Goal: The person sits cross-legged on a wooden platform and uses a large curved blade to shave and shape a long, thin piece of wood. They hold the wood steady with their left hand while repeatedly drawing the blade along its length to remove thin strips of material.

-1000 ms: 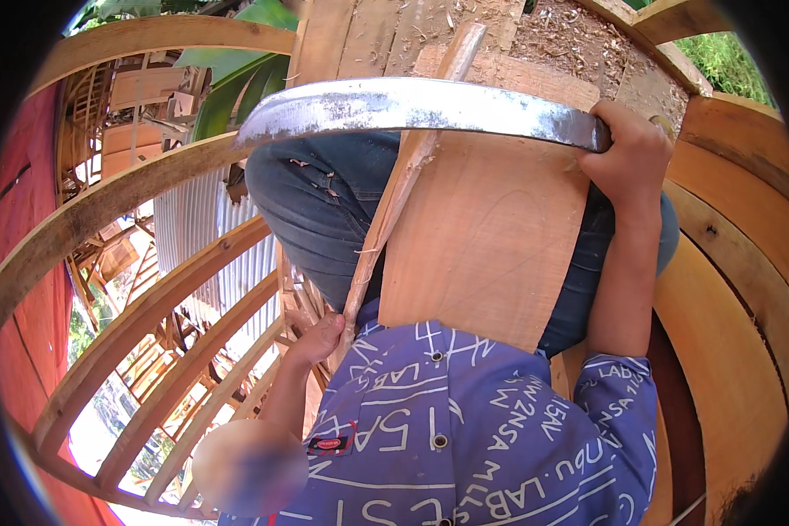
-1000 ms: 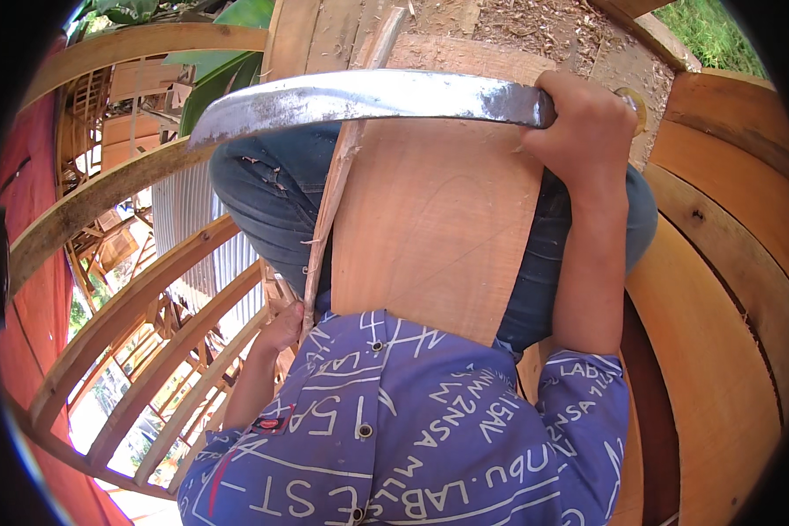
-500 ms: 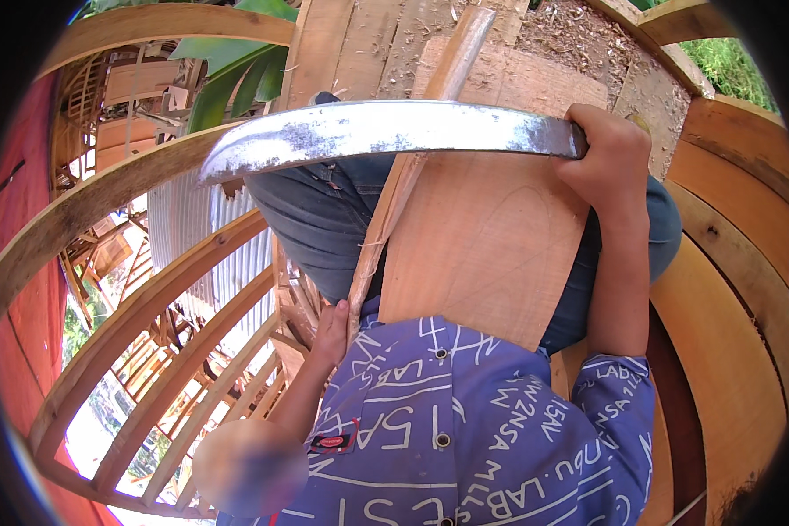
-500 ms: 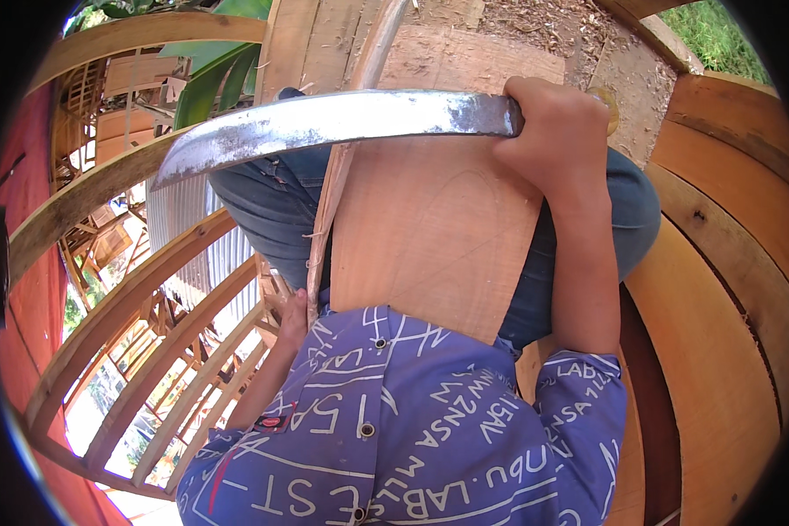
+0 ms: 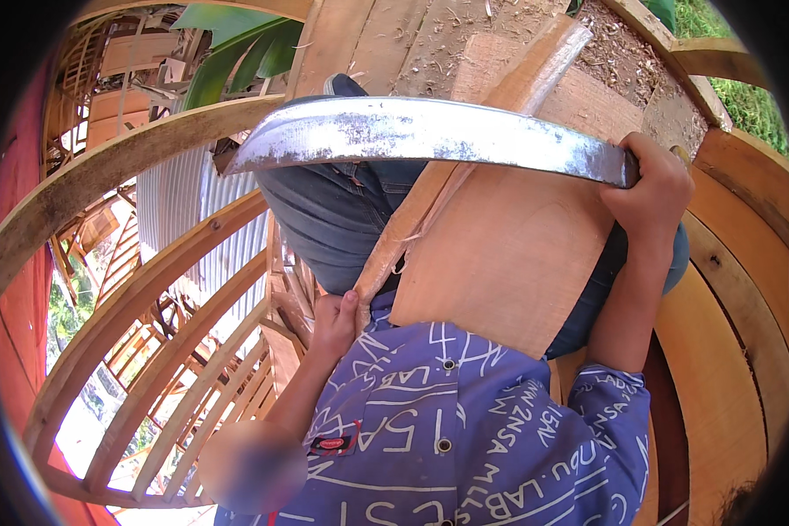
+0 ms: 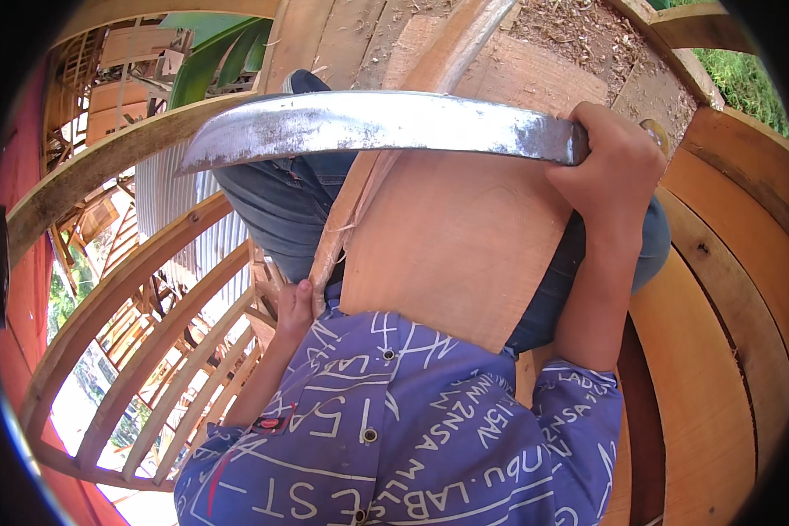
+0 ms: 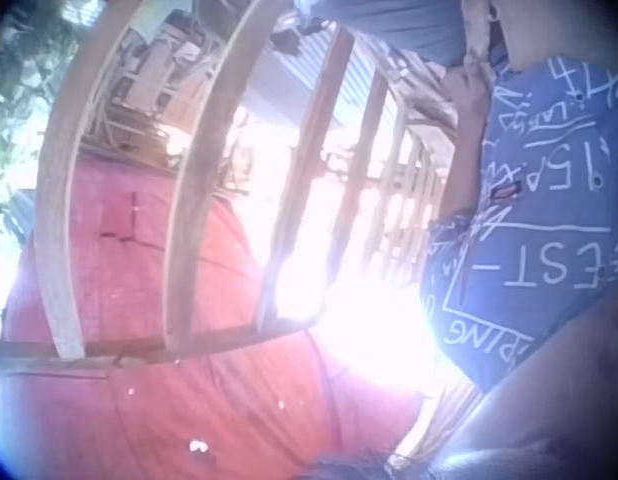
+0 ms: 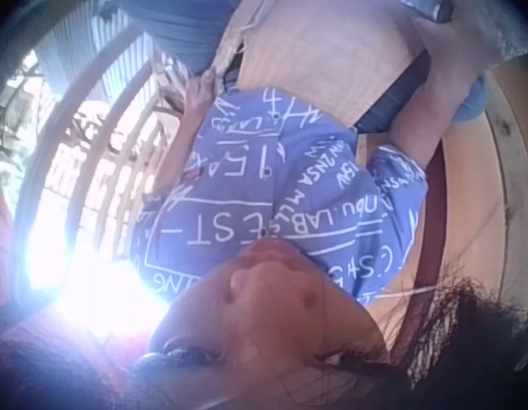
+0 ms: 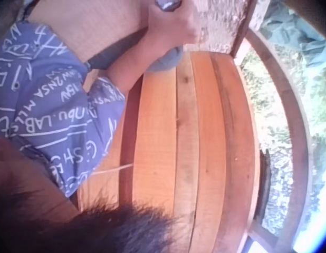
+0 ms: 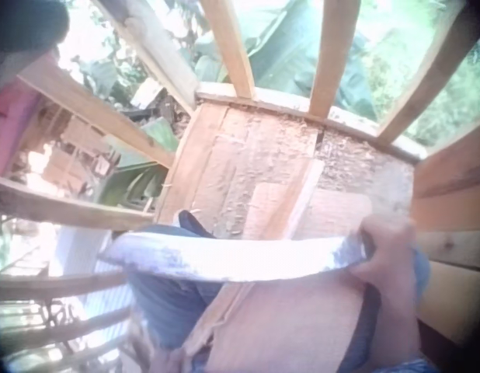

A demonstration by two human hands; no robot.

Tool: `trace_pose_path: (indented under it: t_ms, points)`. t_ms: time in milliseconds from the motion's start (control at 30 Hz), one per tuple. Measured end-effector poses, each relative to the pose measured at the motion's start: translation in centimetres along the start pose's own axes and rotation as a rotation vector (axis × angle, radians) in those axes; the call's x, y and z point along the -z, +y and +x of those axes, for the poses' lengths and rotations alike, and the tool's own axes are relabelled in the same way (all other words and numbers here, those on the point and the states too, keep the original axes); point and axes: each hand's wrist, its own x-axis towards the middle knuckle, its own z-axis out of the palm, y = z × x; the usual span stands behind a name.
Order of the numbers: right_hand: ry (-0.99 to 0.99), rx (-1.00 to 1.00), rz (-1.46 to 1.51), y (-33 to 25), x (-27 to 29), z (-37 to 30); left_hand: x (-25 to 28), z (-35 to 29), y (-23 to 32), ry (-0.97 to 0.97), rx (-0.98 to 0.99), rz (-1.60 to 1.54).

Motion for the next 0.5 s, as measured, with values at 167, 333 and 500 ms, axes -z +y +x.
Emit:
trace_pose_path:
  t_ms: [167,333,500]
  points:
    - [0.007,0.094,0.051,-1.4,-0.2,-0.2,-0.2,0.2,-1.4,0.004,-0.012,0.021]
    - [0.046,0.018,0.011,0.5,-0.2,-0.6,-0.6,0.2,0.2,0.071,-0.039,0.016]
    - [0.006,0.001,0.012,-0.1,-0.2,-0.9,-0.4,0.3,-0.6,0.058,-0.022,0.012]
